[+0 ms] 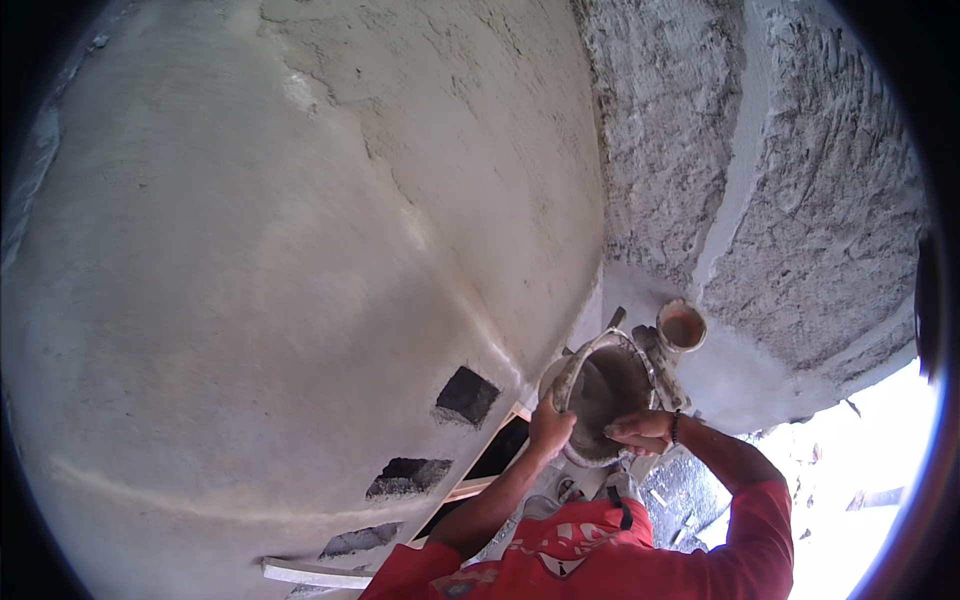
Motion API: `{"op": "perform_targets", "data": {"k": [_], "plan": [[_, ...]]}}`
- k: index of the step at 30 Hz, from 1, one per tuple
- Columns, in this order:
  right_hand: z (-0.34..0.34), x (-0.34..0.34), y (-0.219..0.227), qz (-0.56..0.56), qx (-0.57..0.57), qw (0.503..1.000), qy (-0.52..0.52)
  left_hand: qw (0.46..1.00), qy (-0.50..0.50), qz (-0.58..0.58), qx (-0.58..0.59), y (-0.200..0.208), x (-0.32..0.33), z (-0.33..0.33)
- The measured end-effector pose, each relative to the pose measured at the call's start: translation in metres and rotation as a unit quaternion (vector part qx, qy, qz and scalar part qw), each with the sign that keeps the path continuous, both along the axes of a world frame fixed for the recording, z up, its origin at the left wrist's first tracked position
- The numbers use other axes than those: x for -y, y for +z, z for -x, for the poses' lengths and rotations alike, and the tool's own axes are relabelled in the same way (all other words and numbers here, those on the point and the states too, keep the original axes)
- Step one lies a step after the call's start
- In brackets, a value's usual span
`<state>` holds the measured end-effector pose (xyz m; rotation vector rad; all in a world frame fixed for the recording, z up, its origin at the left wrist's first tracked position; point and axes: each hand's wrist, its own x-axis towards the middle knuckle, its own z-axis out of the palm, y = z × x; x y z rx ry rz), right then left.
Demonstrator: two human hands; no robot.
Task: The person applies plaster to a concrete wall using a trowel and then smooths it with a long wooden straightedge.
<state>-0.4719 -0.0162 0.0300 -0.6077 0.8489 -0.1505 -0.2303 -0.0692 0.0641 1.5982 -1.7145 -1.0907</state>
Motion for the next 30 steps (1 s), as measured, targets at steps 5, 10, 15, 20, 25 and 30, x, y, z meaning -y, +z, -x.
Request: {"op": "perform_targets", "data": {"k": [5,10,15,20,25,30], "plan": [[-0.006,-0.021,0.011,0.001,0.096,0.986,-0.139,0.964,0.069,-0.119,-0.226,-0.009,0.008,-0.017],[0.000,-0.030,0.049,0.063,0.084,0.960,-0.261,0.941,0.102,-0.153,-0.284,-0.004,0.022,-0.013],[0.006,-0.023,0.052,0.084,0.061,0.942,-0.318,0.927,0.073,-0.188,-0.315,0.017,0.031,0.005],[-0.002,-0.012,0.073,0.079,0.101,0.920,-0.372,0.919,0.098,-0.188,-0.332,0.028,0.047,0.018],[0.004,-0.001,0.069,0.063,0.065,0.916,-0.390,0.917,0.069,-0.181,-0.348,0.004,0.073,0.031],[0.022,0.002,0.077,0.015,0.185,0.863,-0.470,0.904,0.097,-0.218,-0.355,0.014,0.084,0.048]]}}
